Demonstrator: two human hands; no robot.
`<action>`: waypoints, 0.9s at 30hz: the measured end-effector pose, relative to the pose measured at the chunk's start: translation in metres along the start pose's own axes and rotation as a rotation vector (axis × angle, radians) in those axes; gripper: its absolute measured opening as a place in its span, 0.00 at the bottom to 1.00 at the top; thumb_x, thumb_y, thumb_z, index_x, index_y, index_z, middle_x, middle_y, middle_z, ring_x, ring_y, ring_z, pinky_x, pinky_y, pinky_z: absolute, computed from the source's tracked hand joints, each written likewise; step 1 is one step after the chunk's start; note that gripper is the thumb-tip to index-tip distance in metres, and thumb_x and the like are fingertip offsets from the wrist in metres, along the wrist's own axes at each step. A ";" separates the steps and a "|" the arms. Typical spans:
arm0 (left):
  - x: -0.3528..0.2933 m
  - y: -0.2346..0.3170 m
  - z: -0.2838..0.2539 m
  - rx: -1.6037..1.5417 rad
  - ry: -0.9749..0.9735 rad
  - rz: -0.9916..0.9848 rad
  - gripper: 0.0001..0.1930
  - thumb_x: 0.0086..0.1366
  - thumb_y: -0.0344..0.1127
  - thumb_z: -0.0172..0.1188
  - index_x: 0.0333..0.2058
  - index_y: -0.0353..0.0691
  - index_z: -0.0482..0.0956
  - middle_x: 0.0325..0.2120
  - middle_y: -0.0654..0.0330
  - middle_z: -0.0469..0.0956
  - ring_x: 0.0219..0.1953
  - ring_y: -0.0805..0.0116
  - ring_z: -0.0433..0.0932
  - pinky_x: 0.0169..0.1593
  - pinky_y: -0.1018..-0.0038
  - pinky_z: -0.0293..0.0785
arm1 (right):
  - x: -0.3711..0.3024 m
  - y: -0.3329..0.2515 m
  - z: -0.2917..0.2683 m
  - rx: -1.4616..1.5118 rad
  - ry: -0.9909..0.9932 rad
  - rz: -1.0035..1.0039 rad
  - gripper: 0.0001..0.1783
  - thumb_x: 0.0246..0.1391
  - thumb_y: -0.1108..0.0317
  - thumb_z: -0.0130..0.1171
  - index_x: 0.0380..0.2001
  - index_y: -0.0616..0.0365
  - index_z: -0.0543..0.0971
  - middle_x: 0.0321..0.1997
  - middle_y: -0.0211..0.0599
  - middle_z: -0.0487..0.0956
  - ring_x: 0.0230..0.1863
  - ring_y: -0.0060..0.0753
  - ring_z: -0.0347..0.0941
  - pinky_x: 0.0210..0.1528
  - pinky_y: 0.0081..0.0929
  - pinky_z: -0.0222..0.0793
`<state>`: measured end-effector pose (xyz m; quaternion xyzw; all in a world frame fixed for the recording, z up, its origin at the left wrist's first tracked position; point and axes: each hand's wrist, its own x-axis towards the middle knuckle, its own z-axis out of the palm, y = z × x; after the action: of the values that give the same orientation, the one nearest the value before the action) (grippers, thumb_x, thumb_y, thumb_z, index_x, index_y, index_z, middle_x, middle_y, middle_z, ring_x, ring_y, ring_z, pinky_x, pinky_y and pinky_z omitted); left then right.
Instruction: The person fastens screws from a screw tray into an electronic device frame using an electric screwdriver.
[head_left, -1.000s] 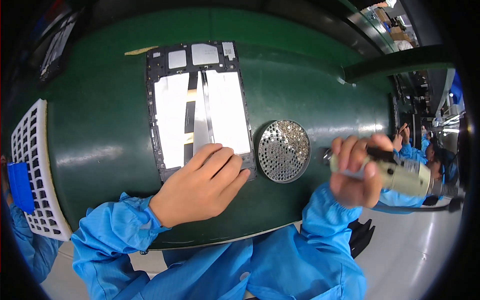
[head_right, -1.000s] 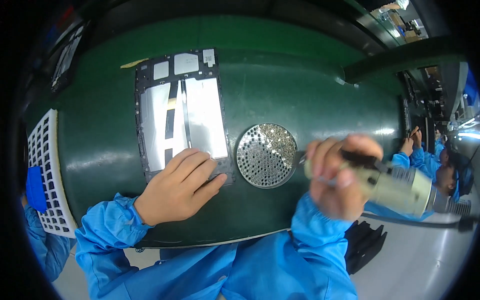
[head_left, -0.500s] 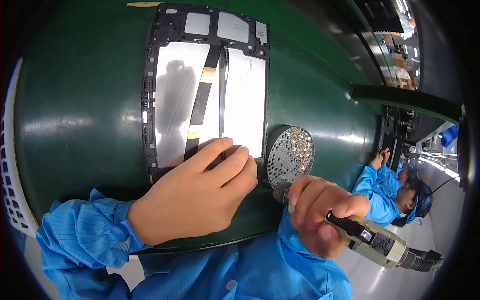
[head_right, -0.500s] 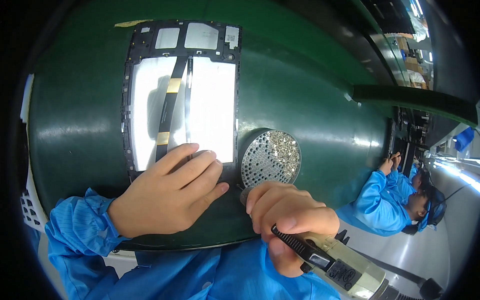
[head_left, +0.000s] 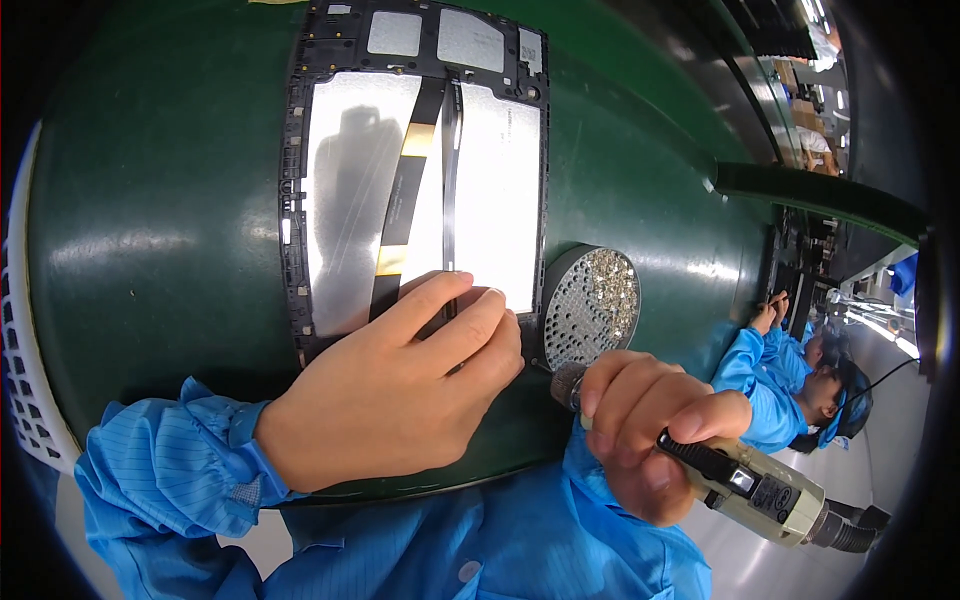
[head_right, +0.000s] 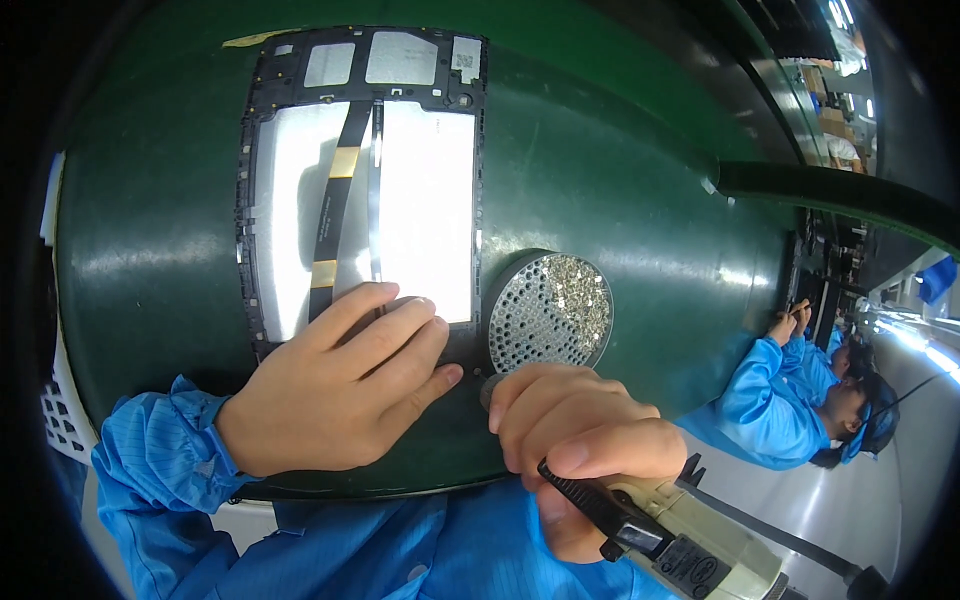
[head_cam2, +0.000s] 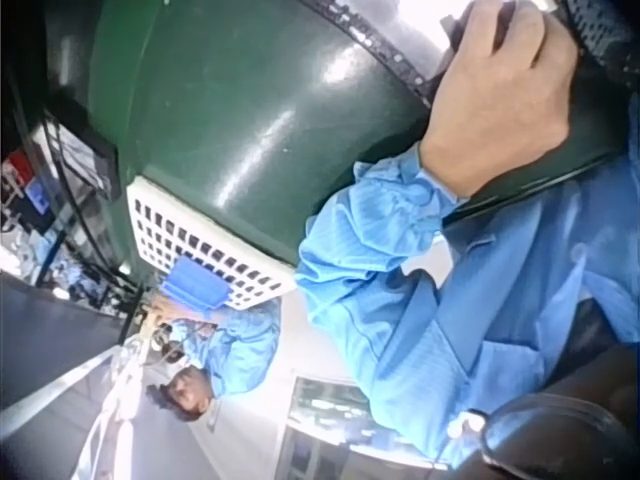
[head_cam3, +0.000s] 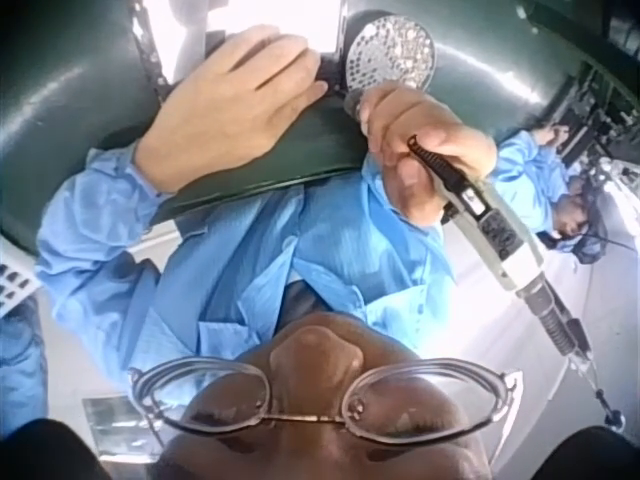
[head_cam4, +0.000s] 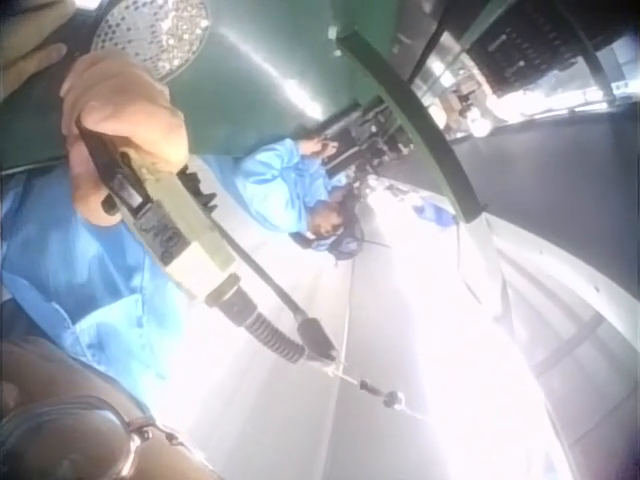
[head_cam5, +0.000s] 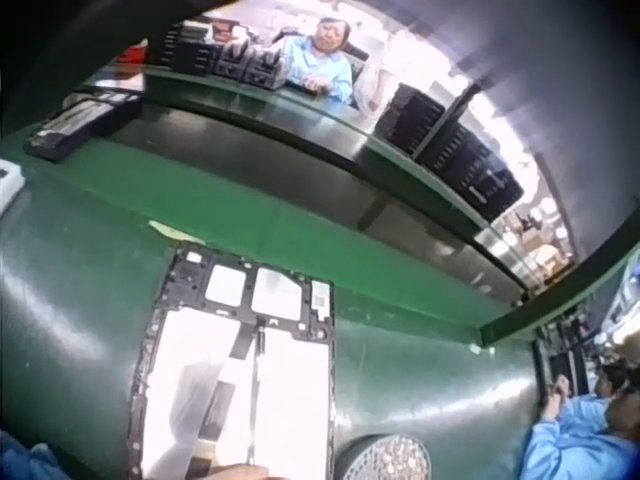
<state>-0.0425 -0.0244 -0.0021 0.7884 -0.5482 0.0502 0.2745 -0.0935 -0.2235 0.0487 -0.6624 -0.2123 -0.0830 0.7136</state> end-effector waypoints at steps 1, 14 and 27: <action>-0.001 0.000 0.000 -0.001 0.001 0.000 0.09 0.55 0.34 0.63 0.32 0.34 0.84 0.37 0.55 0.77 0.47 0.59 0.73 0.56 0.61 0.66 | 0.000 0.000 0.001 -0.001 0.000 0.001 0.20 0.46 0.78 0.57 0.44 0.63 0.66 0.19 0.36 0.72 0.19 0.33 0.70 0.28 0.39 0.71; 0.004 -0.002 -0.002 -0.026 -0.015 -0.021 0.09 0.56 0.34 0.62 0.33 0.35 0.83 0.38 0.56 0.76 0.48 0.59 0.72 0.57 0.63 0.67 | 0.001 0.003 0.001 -0.010 0.003 0.005 0.18 0.45 0.79 0.57 0.41 0.63 0.67 0.19 0.36 0.72 0.18 0.33 0.70 0.28 0.40 0.71; 0.005 -0.002 -0.001 -0.008 -0.042 -0.002 0.15 0.56 0.33 0.58 0.44 0.40 0.81 0.43 0.51 0.76 0.50 0.54 0.73 0.58 0.60 0.67 | -0.010 -0.023 -0.061 -0.152 0.240 -0.075 0.22 0.52 0.69 0.55 0.51 0.58 0.68 0.23 0.36 0.72 0.26 0.35 0.72 0.37 0.39 0.68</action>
<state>-0.0385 -0.0282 -0.0001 0.7887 -0.5532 0.0312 0.2664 -0.1001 -0.2878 0.0633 -0.6915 -0.1433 -0.2040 0.6780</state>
